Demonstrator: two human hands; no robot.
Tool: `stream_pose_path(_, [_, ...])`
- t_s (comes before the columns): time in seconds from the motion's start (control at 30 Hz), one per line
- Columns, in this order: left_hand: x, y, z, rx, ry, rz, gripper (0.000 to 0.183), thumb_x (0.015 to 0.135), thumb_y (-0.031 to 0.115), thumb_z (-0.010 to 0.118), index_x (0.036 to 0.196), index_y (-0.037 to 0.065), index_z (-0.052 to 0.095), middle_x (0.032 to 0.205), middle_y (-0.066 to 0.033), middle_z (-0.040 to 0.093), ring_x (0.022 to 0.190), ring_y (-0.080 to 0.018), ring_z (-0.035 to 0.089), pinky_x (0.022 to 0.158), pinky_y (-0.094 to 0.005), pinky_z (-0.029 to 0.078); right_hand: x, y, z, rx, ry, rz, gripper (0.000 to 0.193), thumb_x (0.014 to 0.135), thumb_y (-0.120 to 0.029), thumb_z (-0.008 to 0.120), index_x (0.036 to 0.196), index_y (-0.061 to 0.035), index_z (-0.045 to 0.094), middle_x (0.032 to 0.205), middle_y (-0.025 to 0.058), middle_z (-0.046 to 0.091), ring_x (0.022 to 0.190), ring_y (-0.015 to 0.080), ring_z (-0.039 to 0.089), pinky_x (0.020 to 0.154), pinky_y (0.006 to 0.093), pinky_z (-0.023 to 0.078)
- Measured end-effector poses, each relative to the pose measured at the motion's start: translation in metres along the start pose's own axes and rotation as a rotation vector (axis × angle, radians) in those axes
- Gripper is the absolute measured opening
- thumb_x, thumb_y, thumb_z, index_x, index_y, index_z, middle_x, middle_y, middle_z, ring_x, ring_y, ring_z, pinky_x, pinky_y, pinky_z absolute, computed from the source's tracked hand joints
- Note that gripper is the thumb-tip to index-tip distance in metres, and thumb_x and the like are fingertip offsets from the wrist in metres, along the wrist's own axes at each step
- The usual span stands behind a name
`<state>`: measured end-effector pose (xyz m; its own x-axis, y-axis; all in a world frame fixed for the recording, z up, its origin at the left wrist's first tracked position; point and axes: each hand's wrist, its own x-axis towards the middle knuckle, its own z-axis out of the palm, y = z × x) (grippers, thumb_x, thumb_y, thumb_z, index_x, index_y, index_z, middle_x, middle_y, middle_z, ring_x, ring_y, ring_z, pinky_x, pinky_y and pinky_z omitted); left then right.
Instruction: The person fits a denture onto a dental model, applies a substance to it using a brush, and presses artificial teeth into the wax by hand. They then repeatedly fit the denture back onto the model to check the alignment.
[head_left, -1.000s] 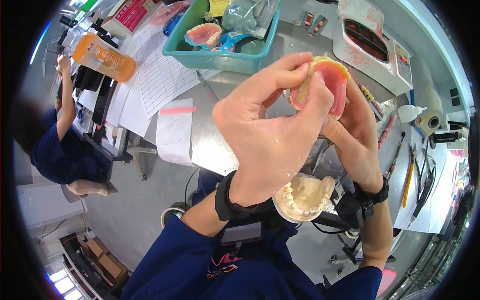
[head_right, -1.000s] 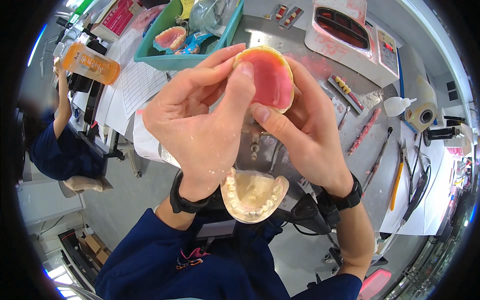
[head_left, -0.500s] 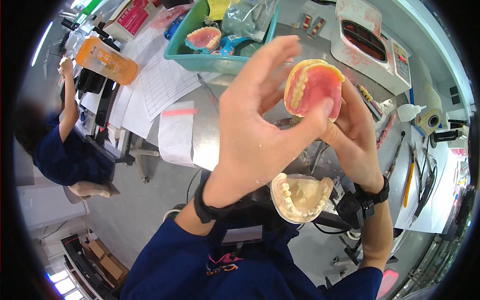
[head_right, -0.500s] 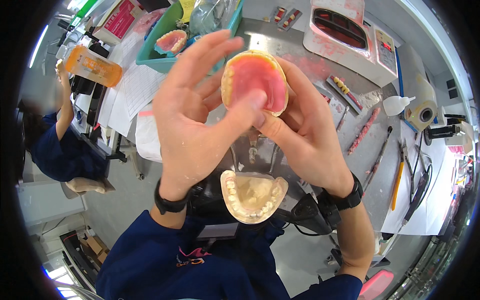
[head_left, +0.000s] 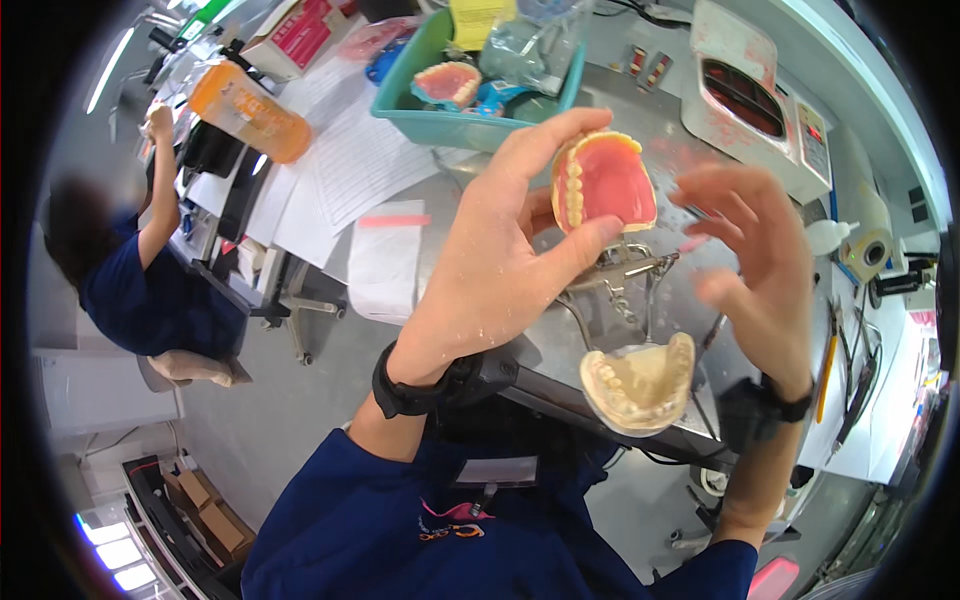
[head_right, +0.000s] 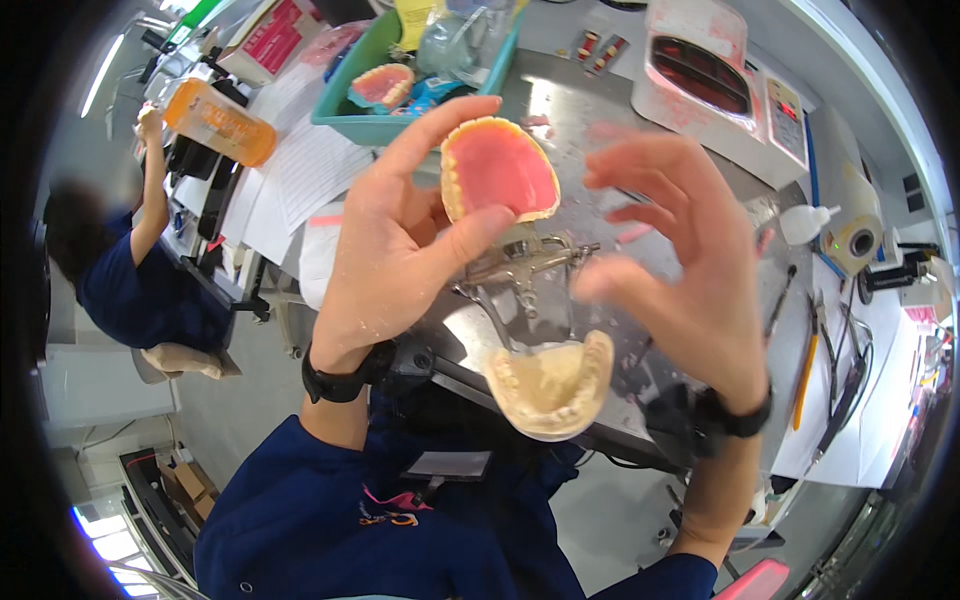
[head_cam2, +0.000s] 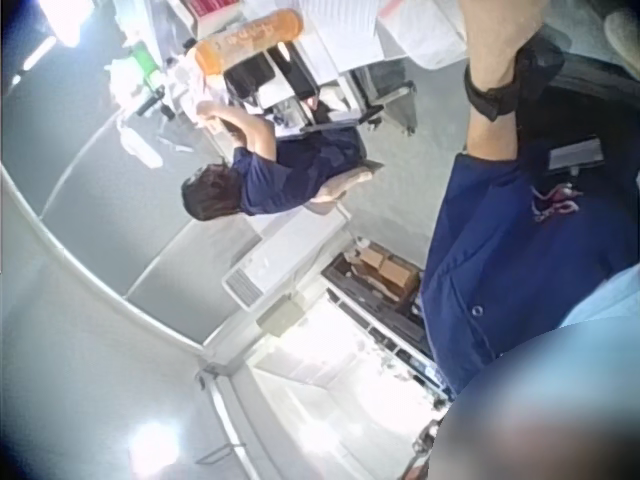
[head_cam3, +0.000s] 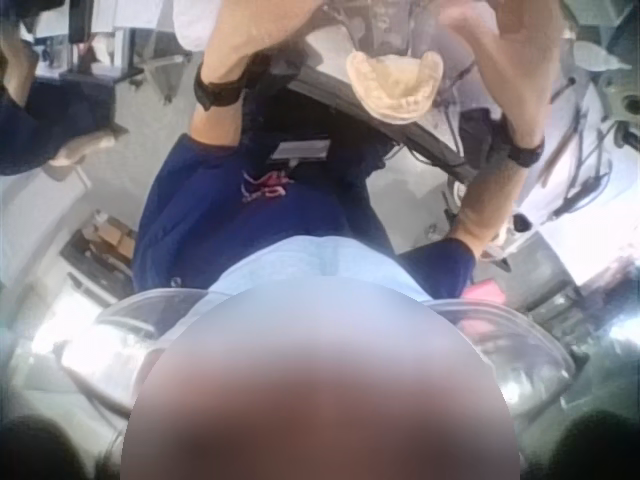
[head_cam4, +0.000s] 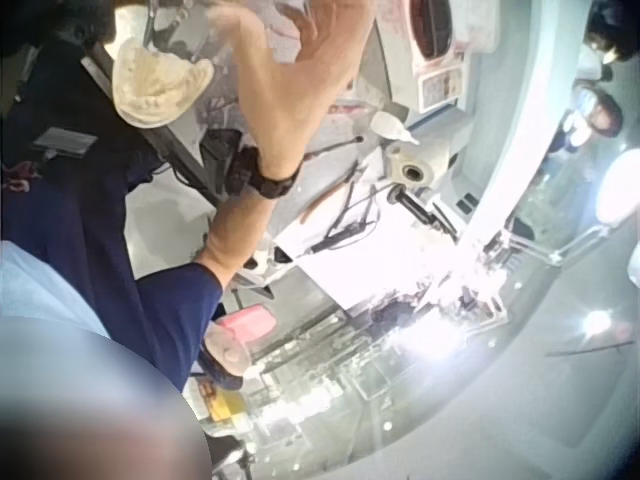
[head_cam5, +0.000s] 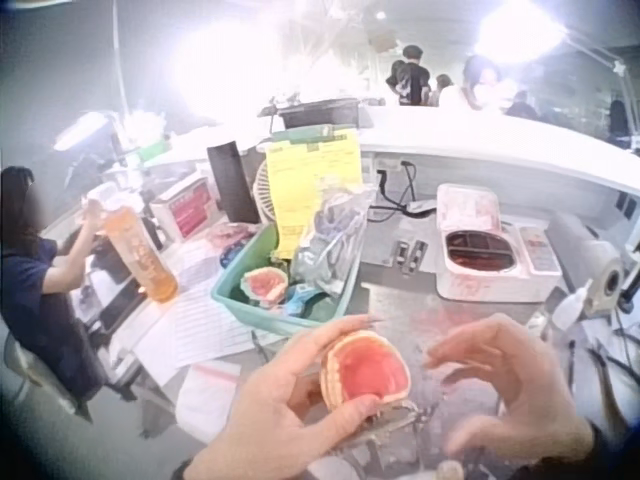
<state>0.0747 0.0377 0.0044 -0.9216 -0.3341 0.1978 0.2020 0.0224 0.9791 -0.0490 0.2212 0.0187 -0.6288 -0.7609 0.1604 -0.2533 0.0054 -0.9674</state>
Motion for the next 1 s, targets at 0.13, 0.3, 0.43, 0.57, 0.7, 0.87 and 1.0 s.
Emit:
stream_pose_path(0.13, [-0.013,-0.001,-0.015,-0.062,-0.048,0.098,0.080,0.071,-0.005,0.077,0.140,0.003,0.036,0.130,-0.0115,0.050,0.118,-0.0179,0.052,0.097,-0.0326,0.047,-0.013,-0.028,-0.027,-0.271,-0.495,-0.125,0.101,0.048,-0.051,0.091,0.125,-0.0021,0.047,0.121,0.0095,0.055,0.110,0.0247,0.056,0.089,0.0345,0.044])
stream_pose_path(0.3, [-0.035,-0.001,-0.040,-0.117,0.010,0.015,0.087,0.068,-0.003,0.081,0.141,0.003,0.034,0.134,-0.0137,0.049,0.121,-0.0219,0.052,0.098,-0.0358,0.048,-0.021,-0.024,-0.012,-0.614,-0.606,-0.081,0.103,0.043,-0.052,0.091,0.123,0.0003,0.051,0.116,0.0128,0.055,0.107,0.0240,0.057,0.091,0.0332,0.042])
stream_pose_path(0.43, [-0.055,-0.012,-0.048,-0.142,0.055,-0.041,0.090,0.066,0.002,0.085,0.141,0.001,0.034,0.129,-0.0140,0.051,0.117,-0.0220,0.054,0.093,-0.0329,0.051,-0.008,-0.003,-0.020,-0.363,-0.516,-0.006,0.095,0.047,-0.038,0.094,0.121,0.0033,0.051,0.116,0.0096,0.054,0.106,0.0192,0.055,0.097,0.0335,0.041])
stream_pose_path(0.57, [-0.064,-0.024,-0.019,0.165,0.143,0.070,0.085,0.063,0.000,0.086,0.136,0.000,0.042,0.118,-0.0104,0.053,0.108,-0.0188,0.059,0.088,-0.0305,0.053,-0.008,0.004,-0.037,-0.286,-0.209,0.152,0.109,0.055,-0.052,0.084,0.135,0.0040,0.037,0.134,0.0142,0.047,0.123,0.0228,0.049,0.104,0.0345,0.036])
stream_pose_path(0.7, [-0.069,-0.015,-0.022,0.455,0.123,0.053,0.085,0.057,0.002,0.089,0.132,0.000,0.048,0.124,-0.0133,0.051,0.111,-0.0203,0.058,0.090,-0.0335,0.054,0.002,0.018,-0.045,-0.334,-0.313,-0.114,0.111,0.057,-0.052,0.086,0.139,0.0022,0.035,0.139,0.0181,0.044,0.130,0.0259,0.044,0.108,0.0380,0.033])
stream_pose_path(0.87, [-0.062,-0.002,-0.030,0.420,-0.011,0.422,0.055,0.058,0.003,0.084,0.108,-0.002,0.063,0.132,-0.0252,0.046,0.122,-0.0410,0.049,0.096,-0.0482,0.049,0.002,0.029,-0.048,-0.400,-0.406,-0.125,0.113,0.054,-0.053,0.088,0.139,0.0015,0.037,0.138,0.0193,0.044,0.130,0.0281,0.044,0.108,0.0457,0.035])
stream_pose_path(1.0, [-0.065,-0.006,-0.052,0.600,-0.118,0.482,0.032,0.058,-0.002,0.077,0.090,-0.001,0.071,0.133,-0.0314,0.045,0.123,-0.0481,0.048,0.098,-0.0544,0.045,0.000,0.031,-0.047,-0.385,-0.401,-0.115,0.118,0.050,-0.055,0.089,0.139,0.0014,0.036,0.137,0.0196,0.045,0.128,0.0279,0.045,0.107,0.0462,0.035])
